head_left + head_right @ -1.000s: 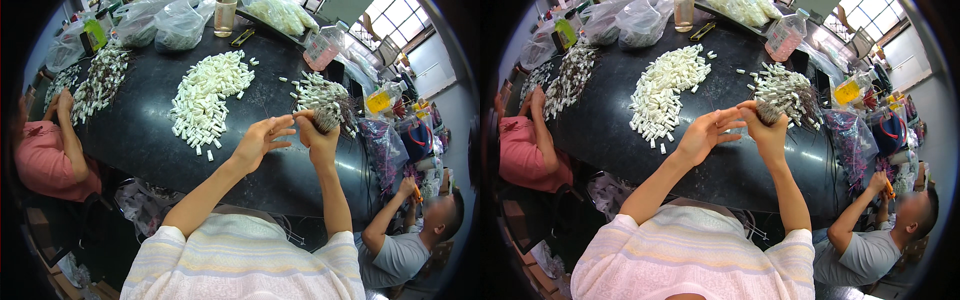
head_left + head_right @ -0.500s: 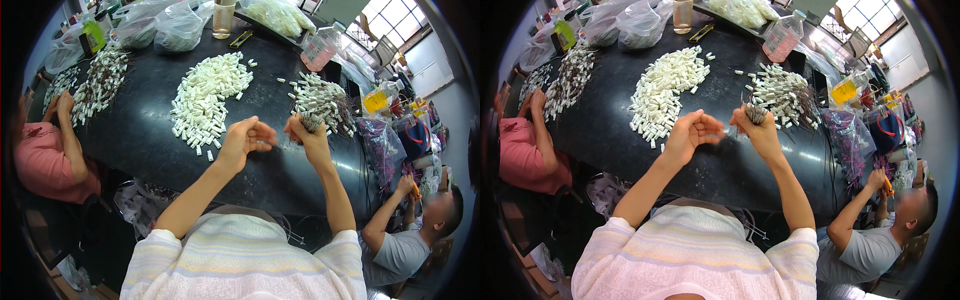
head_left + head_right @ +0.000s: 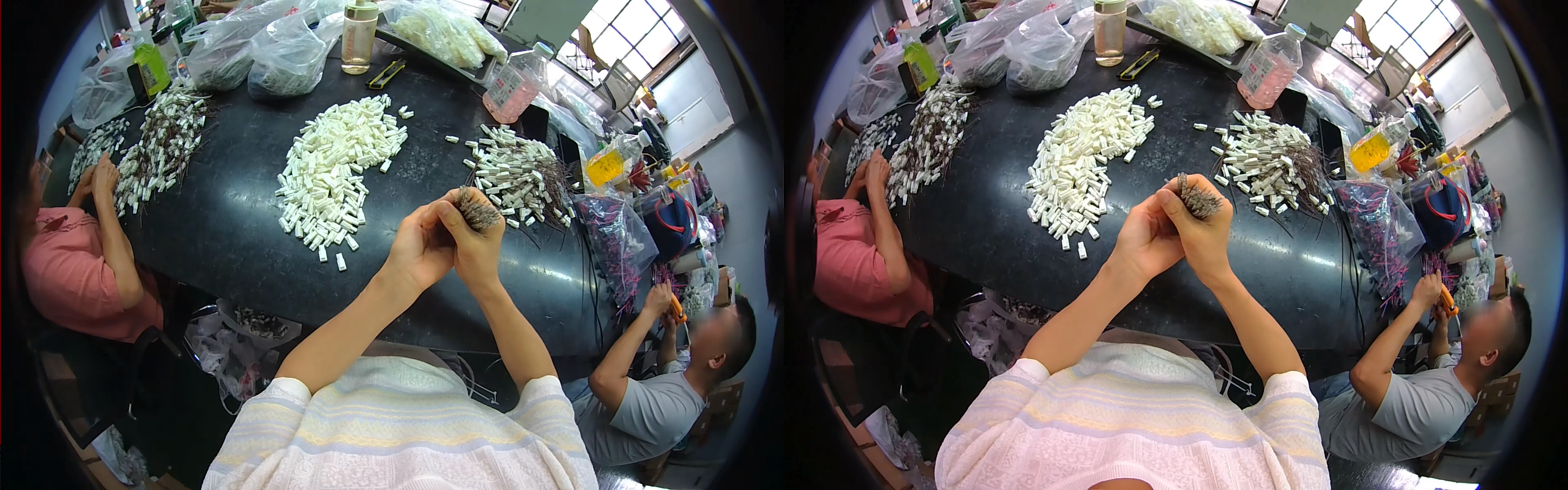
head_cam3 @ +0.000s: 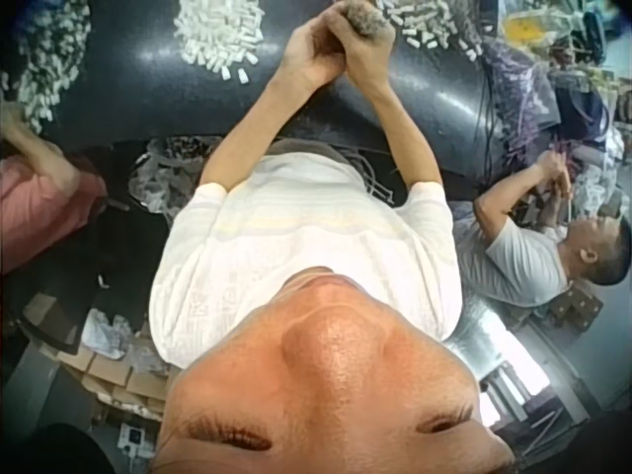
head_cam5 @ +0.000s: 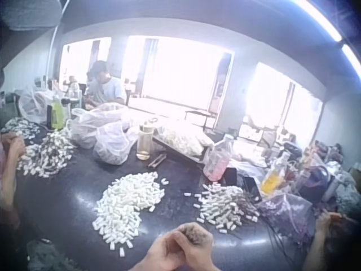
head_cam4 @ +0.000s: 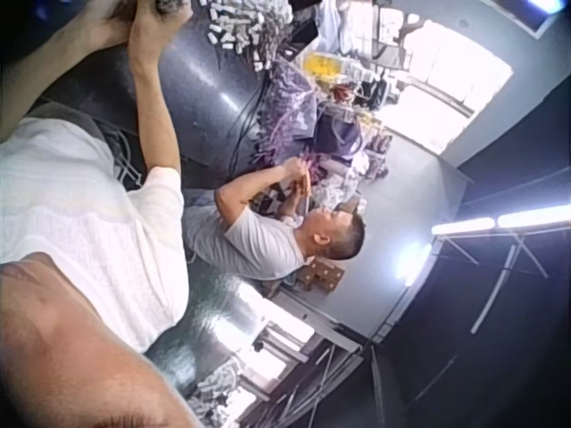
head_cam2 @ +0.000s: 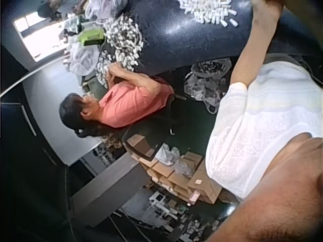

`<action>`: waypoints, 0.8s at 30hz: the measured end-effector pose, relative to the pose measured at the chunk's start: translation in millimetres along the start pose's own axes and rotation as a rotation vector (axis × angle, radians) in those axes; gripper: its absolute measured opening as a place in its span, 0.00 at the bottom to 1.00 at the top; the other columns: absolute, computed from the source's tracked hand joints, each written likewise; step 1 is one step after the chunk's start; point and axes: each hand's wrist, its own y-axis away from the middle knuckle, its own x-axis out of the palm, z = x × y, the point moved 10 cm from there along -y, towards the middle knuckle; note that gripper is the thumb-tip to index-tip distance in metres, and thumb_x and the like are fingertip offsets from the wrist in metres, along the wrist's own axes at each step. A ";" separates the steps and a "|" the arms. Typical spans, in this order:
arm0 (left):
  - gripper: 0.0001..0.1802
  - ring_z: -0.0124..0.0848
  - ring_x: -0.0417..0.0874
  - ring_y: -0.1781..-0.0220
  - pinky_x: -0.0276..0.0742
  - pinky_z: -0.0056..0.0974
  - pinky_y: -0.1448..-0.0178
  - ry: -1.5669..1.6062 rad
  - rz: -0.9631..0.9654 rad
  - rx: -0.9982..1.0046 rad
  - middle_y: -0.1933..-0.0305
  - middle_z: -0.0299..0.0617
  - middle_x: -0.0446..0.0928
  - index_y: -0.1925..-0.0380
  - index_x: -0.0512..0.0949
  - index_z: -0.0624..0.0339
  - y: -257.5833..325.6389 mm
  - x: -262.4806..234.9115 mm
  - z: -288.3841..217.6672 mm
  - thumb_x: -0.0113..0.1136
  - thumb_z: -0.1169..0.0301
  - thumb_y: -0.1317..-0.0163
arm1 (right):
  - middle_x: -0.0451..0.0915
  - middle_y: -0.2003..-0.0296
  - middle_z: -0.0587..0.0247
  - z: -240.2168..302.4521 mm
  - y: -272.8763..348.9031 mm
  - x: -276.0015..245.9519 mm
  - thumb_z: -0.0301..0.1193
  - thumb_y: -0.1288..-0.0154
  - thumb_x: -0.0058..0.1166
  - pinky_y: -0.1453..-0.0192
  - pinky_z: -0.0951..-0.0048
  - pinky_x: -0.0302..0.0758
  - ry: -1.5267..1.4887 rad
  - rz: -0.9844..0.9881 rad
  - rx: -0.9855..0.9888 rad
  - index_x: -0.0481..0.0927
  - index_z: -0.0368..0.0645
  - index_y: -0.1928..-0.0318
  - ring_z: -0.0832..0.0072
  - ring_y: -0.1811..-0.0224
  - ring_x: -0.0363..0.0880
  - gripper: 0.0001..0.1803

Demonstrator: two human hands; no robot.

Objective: The person slides white plastic sleeves onto wire ends by hand.

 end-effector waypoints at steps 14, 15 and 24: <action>0.07 0.43 0.73 0.60 0.72 0.41 0.58 -2.735 -0.278 0.949 0.66 0.48 0.73 0.70 0.74 0.64 2.5 67.8 -106.7 0.57 0.75 0.50 | 0.63 0.88 0.69 -56.6 7.5 -65.5 0.31 0.36 0.48 0.87 0.83 0.49 -0.189 -0.118 0.377 0.73 0.36 0.66 0.85 0.90 0.54 0.09; 0.07 0.43 0.73 0.60 0.72 0.41 0.58 -2.743 -0.272 0.939 0.66 0.48 0.73 0.70 0.74 0.64 -3.8 65.0 -113.2 0.57 0.75 0.50 | 0.63 0.88 0.69 -63.7 12.5 -68.0 0.30 0.37 0.48 0.87 0.83 0.48 -0.163 -0.096 0.447 0.72 0.36 0.66 0.85 0.91 0.53 0.08; 0.05 0.38 0.78 0.70 0.74 0.36 0.64 -2.464 -0.027 0.543 0.73 0.47 0.74 0.69 0.72 0.68 -21.9 44.4 -91.2 0.54 0.79 0.47 | 0.66 0.87 0.64 -85.4 28.7 -72.8 0.25 0.42 0.46 0.87 0.83 0.48 -0.221 -0.052 0.591 0.69 0.38 0.71 0.87 0.91 0.52 0.04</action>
